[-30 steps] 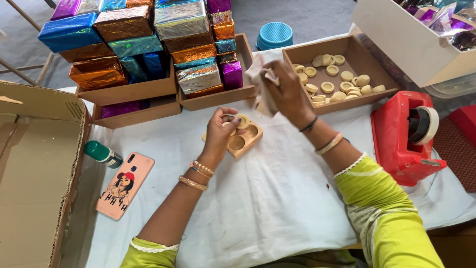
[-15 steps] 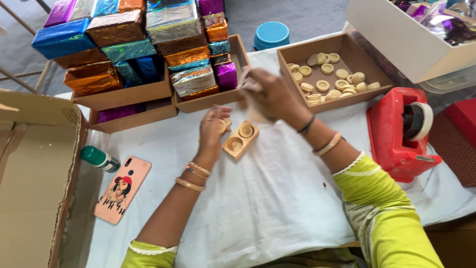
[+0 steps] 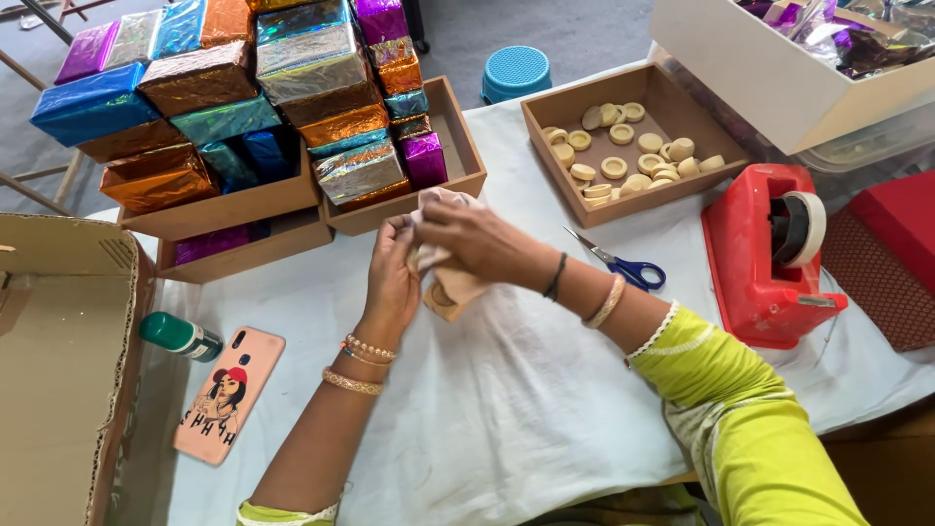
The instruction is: The person wraps rectangular blocks in metallic foil wrappers at a work table. They take a foil sheet, place a block on it, fold the foil over the block, and press and tuck the edges to seal it, setting finished wrapped blocks with a stack of similar wrapped blocks.
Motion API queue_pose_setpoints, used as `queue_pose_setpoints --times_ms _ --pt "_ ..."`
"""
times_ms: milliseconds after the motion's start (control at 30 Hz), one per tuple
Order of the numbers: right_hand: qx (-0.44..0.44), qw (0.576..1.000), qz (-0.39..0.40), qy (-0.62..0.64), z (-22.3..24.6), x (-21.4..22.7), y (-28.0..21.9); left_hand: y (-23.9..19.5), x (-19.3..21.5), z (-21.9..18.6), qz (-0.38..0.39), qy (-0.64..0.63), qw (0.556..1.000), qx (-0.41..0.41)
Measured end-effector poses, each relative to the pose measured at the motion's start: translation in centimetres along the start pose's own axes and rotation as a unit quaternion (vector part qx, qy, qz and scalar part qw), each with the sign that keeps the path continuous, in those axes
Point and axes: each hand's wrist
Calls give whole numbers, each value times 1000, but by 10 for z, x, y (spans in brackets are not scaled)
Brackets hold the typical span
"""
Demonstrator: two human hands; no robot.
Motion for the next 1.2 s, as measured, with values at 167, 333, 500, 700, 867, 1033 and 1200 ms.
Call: queue_pose_setpoints --times_ms 167,333,500,700,867,1033,1200 --pt "-101 989 39 -101 -32 45 -5 3 15 0 31 174 983 -49" --pt "-304 913 175 -206 -73 80 -23 -12 -11 -16 45 284 957 -26" --pt "-357 890 49 -279 -115 96 -46 -17 -22 -20 -6 419 908 -18" --pt "-331 887 152 -284 -298 19 -113 -7 -4 -6 38 307 951 2" --pt "-358 868 212 -270 -332 -20 -138 0 6 -5 58 298 953 -8" --pt "-426 862 179 -207 -299 0 -125 4 11 -7 51 292 955 -12" --pt "-480 872 26 86 -262 34 -96 4 10 -7 4 317 948 16"
Point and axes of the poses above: each hand's wrist, its own y-axis towards the middle knuckle, its own x-axis out of the back of the hand, z = x × y, and after that the axes turned 1 degree about z, right-handed
